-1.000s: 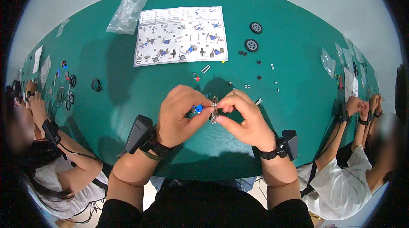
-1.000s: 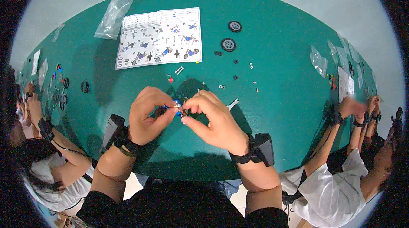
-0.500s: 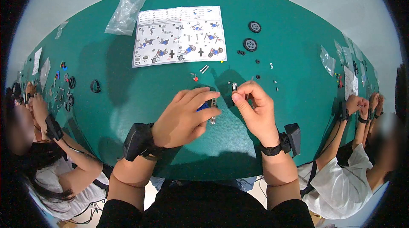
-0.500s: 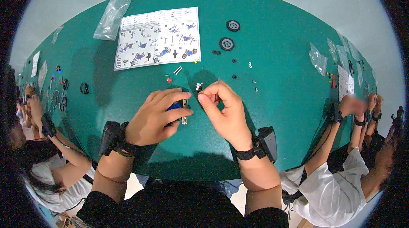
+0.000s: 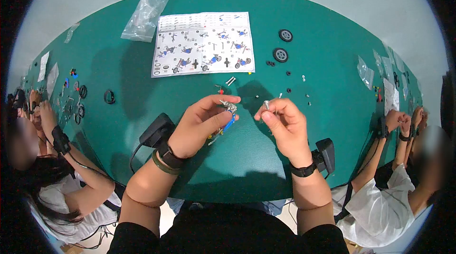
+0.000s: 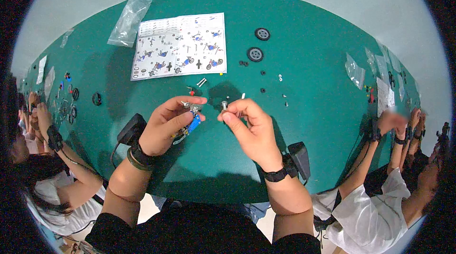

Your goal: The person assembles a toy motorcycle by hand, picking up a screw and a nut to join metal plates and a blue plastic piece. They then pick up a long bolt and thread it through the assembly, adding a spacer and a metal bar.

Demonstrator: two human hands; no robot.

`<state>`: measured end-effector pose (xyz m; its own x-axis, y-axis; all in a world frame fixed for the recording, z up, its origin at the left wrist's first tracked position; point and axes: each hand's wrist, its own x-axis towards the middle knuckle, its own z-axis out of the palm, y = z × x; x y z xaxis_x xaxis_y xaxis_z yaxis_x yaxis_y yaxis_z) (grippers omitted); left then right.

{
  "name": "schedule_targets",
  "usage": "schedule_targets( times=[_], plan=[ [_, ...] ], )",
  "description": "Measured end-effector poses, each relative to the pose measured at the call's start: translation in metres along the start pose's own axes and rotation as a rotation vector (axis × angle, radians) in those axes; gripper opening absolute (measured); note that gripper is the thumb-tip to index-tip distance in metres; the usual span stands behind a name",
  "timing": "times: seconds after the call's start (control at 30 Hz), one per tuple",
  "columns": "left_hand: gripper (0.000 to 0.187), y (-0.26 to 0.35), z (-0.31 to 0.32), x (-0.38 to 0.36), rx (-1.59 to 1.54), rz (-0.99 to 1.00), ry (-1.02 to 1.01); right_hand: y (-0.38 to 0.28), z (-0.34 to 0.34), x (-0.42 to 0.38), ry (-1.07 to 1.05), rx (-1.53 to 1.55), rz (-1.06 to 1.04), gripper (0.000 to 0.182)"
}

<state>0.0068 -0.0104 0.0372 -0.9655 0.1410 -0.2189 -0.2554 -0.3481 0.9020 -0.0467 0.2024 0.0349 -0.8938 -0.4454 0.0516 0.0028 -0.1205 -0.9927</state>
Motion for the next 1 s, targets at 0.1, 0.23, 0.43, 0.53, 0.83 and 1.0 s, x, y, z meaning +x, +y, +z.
schedule_targets(
  times=[0.1, 0.23, 0.43, 0.53, 0.83, 1.0],
  plan=[
    [0.036, -0.004, 0.002, -0.001, -0.174, -0.057, -0.031, -0.004, 0.003, -0.003, -0.083, -0.029, 0.031, 0.006],
    [0.039, -0.003, 0.006, -0.003, -0.255, -0.174, -0.079, 0.001, 0.006, -0.004, -0.156, -0.074, 0.004, 0.007],
    [0.038, -0.002, 0.008, -0.003, -0.221, -0.159, -0.112, -0.002, 0.005, 0.0, -0.151, -0.165, -0.093, 0.007],
    [0.039, -0.007, 0.005, -0.001, -0.211, -0.122, -0.108, -0.003, 0.005, 0.001, -0.142, -0.172, -0.095, 0.008],
    [0.02, -0.007, 0.002, 0.001, -0.336, -0.213, -0.112, -0.008, 0.009, 0.0, -0.158, -0.234, -0.176, 0.01],
    [0.02, -0.011, 0.001, 0.002, -0.358, -0.229, -0.123, -0.003, 0.012, -0.004, -0.131, -0.194, -0.115, 0.009]
  ],
)
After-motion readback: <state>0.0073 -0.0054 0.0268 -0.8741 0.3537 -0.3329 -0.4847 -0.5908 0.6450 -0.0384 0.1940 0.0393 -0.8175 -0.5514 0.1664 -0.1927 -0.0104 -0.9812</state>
